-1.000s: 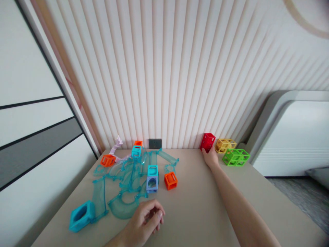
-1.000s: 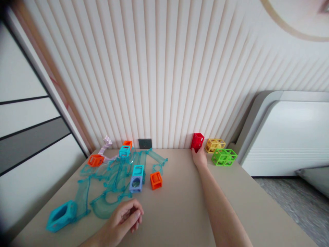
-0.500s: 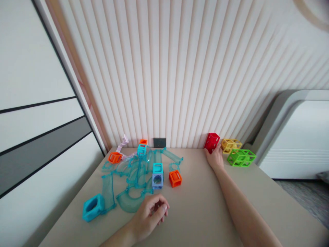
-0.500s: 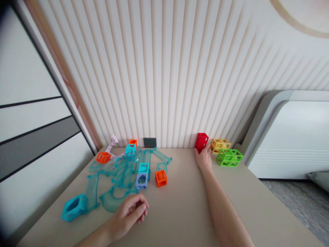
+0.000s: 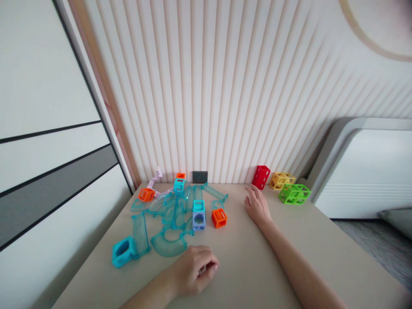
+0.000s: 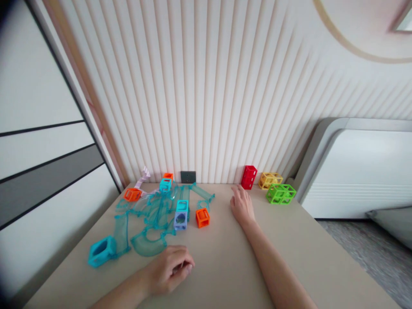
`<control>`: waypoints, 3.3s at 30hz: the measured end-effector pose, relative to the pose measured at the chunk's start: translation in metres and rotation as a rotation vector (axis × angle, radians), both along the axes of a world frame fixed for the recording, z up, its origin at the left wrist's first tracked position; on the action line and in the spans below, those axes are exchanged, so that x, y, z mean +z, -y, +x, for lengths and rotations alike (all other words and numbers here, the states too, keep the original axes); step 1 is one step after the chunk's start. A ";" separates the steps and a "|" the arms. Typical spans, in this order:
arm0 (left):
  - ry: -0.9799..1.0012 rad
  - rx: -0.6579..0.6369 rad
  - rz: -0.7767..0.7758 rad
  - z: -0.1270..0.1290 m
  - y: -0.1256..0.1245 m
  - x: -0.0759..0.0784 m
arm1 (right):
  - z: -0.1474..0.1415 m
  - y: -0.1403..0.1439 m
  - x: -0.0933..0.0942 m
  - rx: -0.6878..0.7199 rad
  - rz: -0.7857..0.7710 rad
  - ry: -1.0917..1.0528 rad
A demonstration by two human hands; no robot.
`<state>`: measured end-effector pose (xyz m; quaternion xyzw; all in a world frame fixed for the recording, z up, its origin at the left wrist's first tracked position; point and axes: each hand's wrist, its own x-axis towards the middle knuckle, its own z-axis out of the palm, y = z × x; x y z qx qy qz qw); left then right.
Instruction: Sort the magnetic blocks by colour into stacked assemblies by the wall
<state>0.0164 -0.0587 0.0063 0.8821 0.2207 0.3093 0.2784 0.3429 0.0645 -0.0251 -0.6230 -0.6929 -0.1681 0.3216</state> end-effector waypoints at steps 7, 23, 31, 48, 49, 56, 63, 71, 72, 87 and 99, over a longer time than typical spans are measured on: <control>0.092 0.089 0.327 -0.009 -0.009 0.009 | -0.057 0.044 0.006 0.261 0.023 -0.120; 0.043 0.086 0.309 -0.012 -0.014 0.009 | -0.100 0.076 0.019 0.422 -0.222 -0.064; 0.026 0.081 0.306 -0.010 -0.015 0.005 | -0.094 0.080 0.025 0.514 -0.297 -0.124; 0.071 0.206 0.071 -0.006 -0.011 -0.004 | -0.112 0.099 0.027 0.670 -0.004 -0.375; 0.089 0.210 0.047 -0.006 -0.011 -0.006 | -0.117 0.102 0.028 0.657 -0.002 -0.402; 0.124 0.293 -0.038 -0.003 -0.009 -0.009 | -0.134 0.116 0.036 0.703 -0.023 -0.454; 0.202 0.284 -0.028 -0.002 -0.011 -0.002 | -0.121 0.115 0.041 0.851 -0.201 -0.357; 0.225 0.294 0.041 -0.005 -0.013 0.000 | -0.110 0.113 0.046 0.934 -0.203 -0.295; 0.228 0.306 0.061 -0.005 -0.013 0.001 | -0.110 0.112 0.045 0.912 -0.184 -0.289; 0.212 0.451 0.238 -0.011 -0.015 0.005 | -0.097 0.083 0.030 0.537 -0.220 0.073; 0.146 0.632 0.394 -0.049 -0.027 0.075 | -0.100 0.085 0.032 0.597 -0.229 0.094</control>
